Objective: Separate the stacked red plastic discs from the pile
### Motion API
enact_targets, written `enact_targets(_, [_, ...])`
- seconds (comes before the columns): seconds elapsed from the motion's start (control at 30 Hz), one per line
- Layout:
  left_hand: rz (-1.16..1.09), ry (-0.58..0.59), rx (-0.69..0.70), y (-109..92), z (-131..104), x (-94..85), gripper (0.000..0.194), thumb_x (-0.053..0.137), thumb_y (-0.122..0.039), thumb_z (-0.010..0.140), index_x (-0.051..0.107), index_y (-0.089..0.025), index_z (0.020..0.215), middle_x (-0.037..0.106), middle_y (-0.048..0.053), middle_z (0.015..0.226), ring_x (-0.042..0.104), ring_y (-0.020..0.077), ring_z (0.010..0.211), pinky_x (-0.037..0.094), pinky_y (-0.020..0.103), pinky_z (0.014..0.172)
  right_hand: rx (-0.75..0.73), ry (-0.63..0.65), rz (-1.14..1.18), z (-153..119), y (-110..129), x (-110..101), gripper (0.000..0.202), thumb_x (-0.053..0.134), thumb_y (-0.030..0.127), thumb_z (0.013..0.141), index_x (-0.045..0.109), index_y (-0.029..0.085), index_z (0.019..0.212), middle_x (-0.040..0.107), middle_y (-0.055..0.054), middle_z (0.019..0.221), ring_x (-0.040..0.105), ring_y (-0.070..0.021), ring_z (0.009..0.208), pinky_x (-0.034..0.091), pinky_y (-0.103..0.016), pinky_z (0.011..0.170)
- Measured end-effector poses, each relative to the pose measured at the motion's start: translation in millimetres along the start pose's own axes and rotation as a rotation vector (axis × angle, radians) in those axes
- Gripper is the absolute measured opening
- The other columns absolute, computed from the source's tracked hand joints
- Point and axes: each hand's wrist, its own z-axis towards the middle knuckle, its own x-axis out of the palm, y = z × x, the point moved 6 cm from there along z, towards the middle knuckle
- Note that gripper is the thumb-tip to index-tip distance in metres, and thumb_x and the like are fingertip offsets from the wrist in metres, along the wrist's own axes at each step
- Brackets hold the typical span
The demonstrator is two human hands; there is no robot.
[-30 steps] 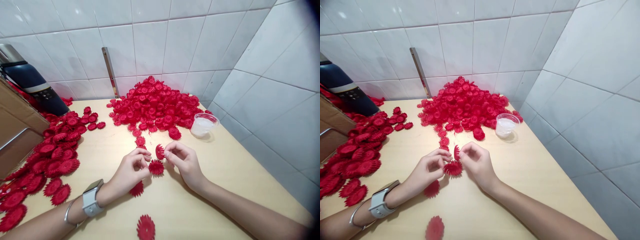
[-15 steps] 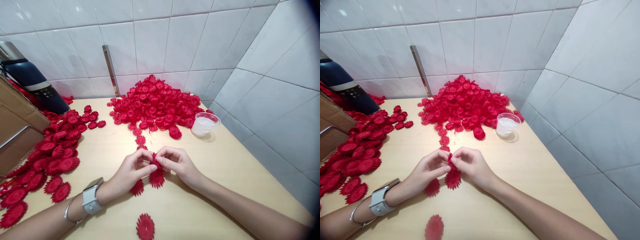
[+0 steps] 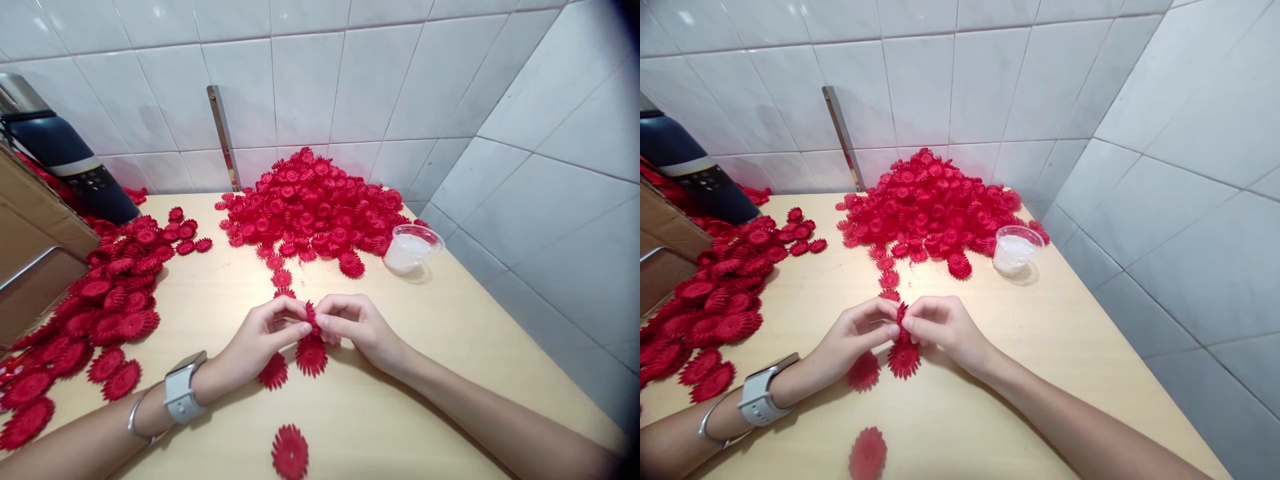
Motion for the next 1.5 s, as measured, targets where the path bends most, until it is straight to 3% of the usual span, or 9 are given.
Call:
enact_targets(0.4, [0.019,0.003,-0.013,2.1,1.5,-2.9,0.006,0.055,-0.020,0.077,0.057,-0.015,0.079,0.062,0.003,0.086,0.057,0.0152,0.081,0.042,0.027,0.076,0.006,0.047,0.063,2.0,-2.1,1.0,0.008,0.064,0.020,0.069,0.061,0.013,0.065,0.056,0.002,0.055,0.046,-0.0069,0.049,0.035,-0.020,0.049])
enact_targets(0.87, [-0.057,0.038,-0.006,0.5,1.9,0.1,0.003,0.054,-0.016,0.078,0.055,-0.014,0.080,0.063,0.003,0.080,0.059,0.0148,0.078,0.044,0.027,0.076,0.039,0.016,0.069,4.3,-4.6,-0.6,0.020,0.057,0.028,0.077,0.059,0.014,0.063,0.057,0.000,0.055,0.045,-0.0079,0.048,0.036,-0.022,0.047])
enact_targets(1.5, [0.004,0.020,-0.020,5.6,2.6,-2.7,0.008,0.059,-0.019,0.073,0.052,-0.015,0.069,0.059,0.003,0.090,0.056,0.0138,0.077,0.043,0.027,0.072,0.065,0.023,0.019,2.6,-5.5,4.5,0.004,0.058,0.011,0.063,0.055,0.013,0.061,0.047,0.005,0.051,0.038,-0.0058,0.046,0.029,-0.020,0.045])
